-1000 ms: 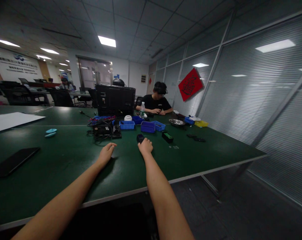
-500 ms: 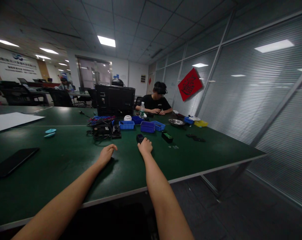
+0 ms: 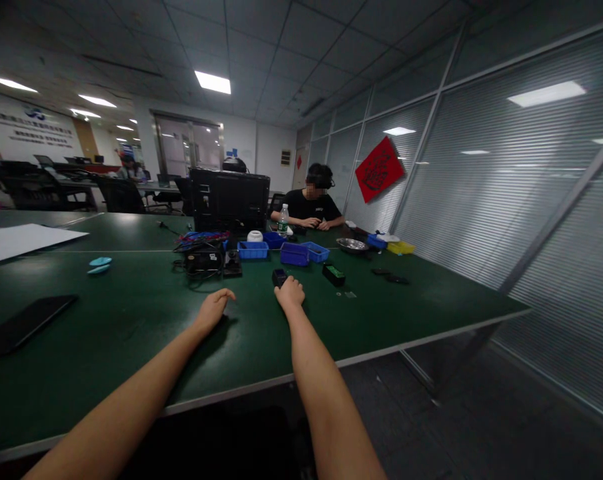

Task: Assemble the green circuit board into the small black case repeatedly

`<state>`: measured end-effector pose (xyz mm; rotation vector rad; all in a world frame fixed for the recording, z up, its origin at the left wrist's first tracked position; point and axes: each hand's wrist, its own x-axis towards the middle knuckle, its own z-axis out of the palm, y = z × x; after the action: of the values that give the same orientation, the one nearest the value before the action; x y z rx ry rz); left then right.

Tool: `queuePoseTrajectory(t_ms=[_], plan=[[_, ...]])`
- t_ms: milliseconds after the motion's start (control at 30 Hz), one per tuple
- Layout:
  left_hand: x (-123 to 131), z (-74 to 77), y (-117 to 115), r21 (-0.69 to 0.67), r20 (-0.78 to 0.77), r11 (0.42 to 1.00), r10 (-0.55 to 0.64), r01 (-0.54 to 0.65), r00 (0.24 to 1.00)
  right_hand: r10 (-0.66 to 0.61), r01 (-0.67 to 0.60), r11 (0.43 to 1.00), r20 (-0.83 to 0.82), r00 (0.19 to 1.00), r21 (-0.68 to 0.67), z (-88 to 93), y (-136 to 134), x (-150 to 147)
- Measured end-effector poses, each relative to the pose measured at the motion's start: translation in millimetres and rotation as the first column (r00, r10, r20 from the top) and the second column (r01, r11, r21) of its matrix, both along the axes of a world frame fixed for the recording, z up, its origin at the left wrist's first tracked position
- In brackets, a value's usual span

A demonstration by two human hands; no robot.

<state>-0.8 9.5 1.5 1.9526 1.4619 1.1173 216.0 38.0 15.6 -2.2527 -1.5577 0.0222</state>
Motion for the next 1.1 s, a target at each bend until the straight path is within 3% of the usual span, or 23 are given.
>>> queuePoseTrajectory(t_ms=[267,467,1100], plan=[[0.6,2.8,-3.2,-0.041,-0.014,0.999,0.019,-0.02,1.0,0.021,-0.021,1.0,-0.004,1.0,0.018,7.5,-4.9,-3.2],[1.0,3.0,-3.7,-0.047,-0.007,0.999,0.023,-0.023,1.0,0.041,-0.04,0.998,0.015,0.999,-0.043,4.2,-4.2,-4.1],[0.5,0.0,0.1,-0.025,-0.024,1.0,0.016,-0.017,1.0,0.023,-0.023,1.0,0.0,1.0,-0.017,3.7,-3.8,-3.6]])
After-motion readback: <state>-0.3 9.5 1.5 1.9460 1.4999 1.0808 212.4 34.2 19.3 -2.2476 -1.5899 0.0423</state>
